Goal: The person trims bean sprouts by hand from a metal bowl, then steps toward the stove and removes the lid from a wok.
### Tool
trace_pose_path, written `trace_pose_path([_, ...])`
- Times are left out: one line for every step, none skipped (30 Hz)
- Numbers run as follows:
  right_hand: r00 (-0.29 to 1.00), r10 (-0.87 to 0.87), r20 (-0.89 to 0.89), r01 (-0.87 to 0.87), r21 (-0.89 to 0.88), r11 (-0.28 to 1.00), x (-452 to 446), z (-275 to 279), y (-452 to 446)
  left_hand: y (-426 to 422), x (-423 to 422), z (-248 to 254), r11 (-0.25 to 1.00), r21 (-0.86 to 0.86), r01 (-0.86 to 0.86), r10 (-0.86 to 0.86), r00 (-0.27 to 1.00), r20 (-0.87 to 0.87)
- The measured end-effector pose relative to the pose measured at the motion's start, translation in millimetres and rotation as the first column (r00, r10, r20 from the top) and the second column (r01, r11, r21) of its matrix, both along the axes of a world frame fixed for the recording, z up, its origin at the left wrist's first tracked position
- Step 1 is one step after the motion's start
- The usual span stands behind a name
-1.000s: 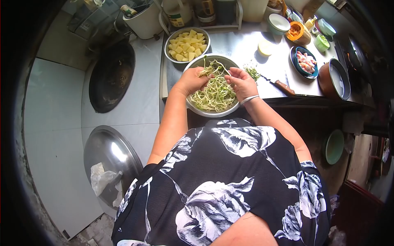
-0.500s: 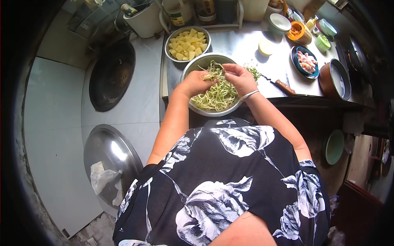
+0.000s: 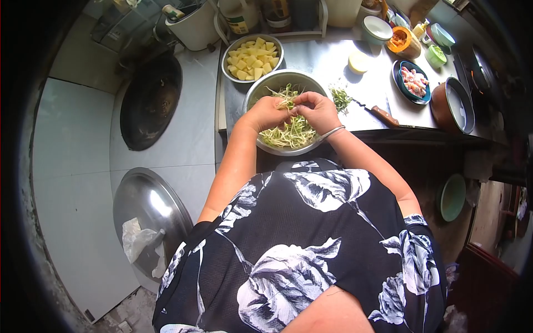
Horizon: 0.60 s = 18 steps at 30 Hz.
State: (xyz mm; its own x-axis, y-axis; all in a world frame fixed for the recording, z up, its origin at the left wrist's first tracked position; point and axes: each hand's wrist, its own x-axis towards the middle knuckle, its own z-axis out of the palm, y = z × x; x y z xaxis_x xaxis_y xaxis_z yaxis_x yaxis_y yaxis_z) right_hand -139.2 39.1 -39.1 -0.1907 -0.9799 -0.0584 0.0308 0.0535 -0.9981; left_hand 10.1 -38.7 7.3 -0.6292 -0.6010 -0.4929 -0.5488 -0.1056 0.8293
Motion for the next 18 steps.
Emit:
trace_pose_path([1.0, 0.011, 0.012, -0.012, 0.002, 1.0, 0, -1, 0, 0, 0, 1, 1.0, 0.003, 0.008, -0.008, 1.0, 0.02])
trace_pose_path([1.0, 0.012, 0.012, -0.012, 0.002, 1.0, -1, -3, 0, 0, 0, 1, 1.0, 0.003, 0.008, -0.008, 1.0, 0.02])
trace_pose_path([0.999, 0.011, 0.052, -0.01, -0.009, 1.0, -1, -5, 0, 0, 0, 2, 1.0, 0.015, 0.008, -0.009, 1.0, 0.018])
trace_pose_path([0.996, 0.01, 0.092, -0.008, -0.019, 1.0, -2, -7, 0, 1, 1, 2, 1.0, 0.027, 0.009, -0.01, 1.0, 0.015])
trace_pose_path([0.996, 0.01, 0.092, -0.008, -0.019, 1.0, -4, -8, 1, 0, 1, 1, 1.0, 0.027, 0.009, -0.01, 1.0, 0.015])
trace_pose_path([0.987, 0.067, 0.145, -0.068, 0.005, 0.998, -7, -2, 2, -1, 1, 0, 0.999, 0.033, 0.037, -0.038, 0.998, 0.04])
trace_pose_path([0.972, 0.121, 0.2, -0.129, 0.027, 0.991, -9, 2, 3, -1, 2, 0, 0.997, 0.039, 0.064, -0.067, 0.996, 0.066])
trace_pose_path([0.972, 0.12, 0.2, -0.128, 0.026, 0.991, -13, 2, 4, -1, 1, 1, 0.997, 0.039, 0.065, -0.068, 0.996, 0.066])
trace_pose_path([0.923, 0.217, 0.317, -0.257, 0.089, 0.962, -19, 3, 4, 0, 1, 2, 0.994, 0.039, 0.099, -0.103, 0.988, 0.112])
trace_pose_path([0.85, 0.297, 0.436, -0.387, 0.133, 0.912, -22, 3, 4, 0, 0, 3, 0.99, 0.041, 0.132, -0.137, 0.978, 0.159])
trace_pose_path([0.788, 0.309, 0.532, -0.423, 0.105, 0.9, -21, 3, 4, 1, -1, 4, 0.99, 0.041, 0.133, -0.138, 0.977, 0.16])
trace_pose_path([0.789, 0.307, 0.533, -0.422, 0.105, 0.901, -21, 3, 5, 1, -2, 4, 0.984, 0.035, 0.177, -0.18, 0.965, 0.192])
trace_pose_path([0.8, 0.326, 0.504, -0.435, 0.114, 0.893, -20, 3, 5, 1, -4, 4, 0.975, 0.031, 0.22, -0.221, 0.949, 0.224])
trace_pose_path([0.81, 0.345, 0.475, -0.449, 0.123, 0.885, -20, 3, 5, 2, -5, 6, 0.975, 0.032, 0.221, -0.222, 0.949, 0.224])
trace_pose_path([0.828, 0.326, 0.456, -0.422, 0.126, 0.898, -18, 4, 6, 3, -5, 8, 0.975, 0.026, 0.219, -0.219, 0.947, 0.234])
trace_pose_path([0.828, 0.324, 0.457, -0.421, 0.126, 0.898, -17, -1, 6, 4, -5, 9, 0.976, 0.02, 0.217, -0.215, 0.946, 0.244])
trace_pose_path([0.818, 0.271, 0.507, -0.386, 0.136, 0.912, -17, -8, 5, 4, -5, 7, 0.976, 0.021, 0.217, -0.216, 0.945, 0.245])
trace_pose_path([0.803, 0.217, 0.555, -0.352, 0.147, 0.925, -16, -8, 4, 2, -4, 5, 0.982, -0.001, 0.189, -0.183, 0.956, 0.229])
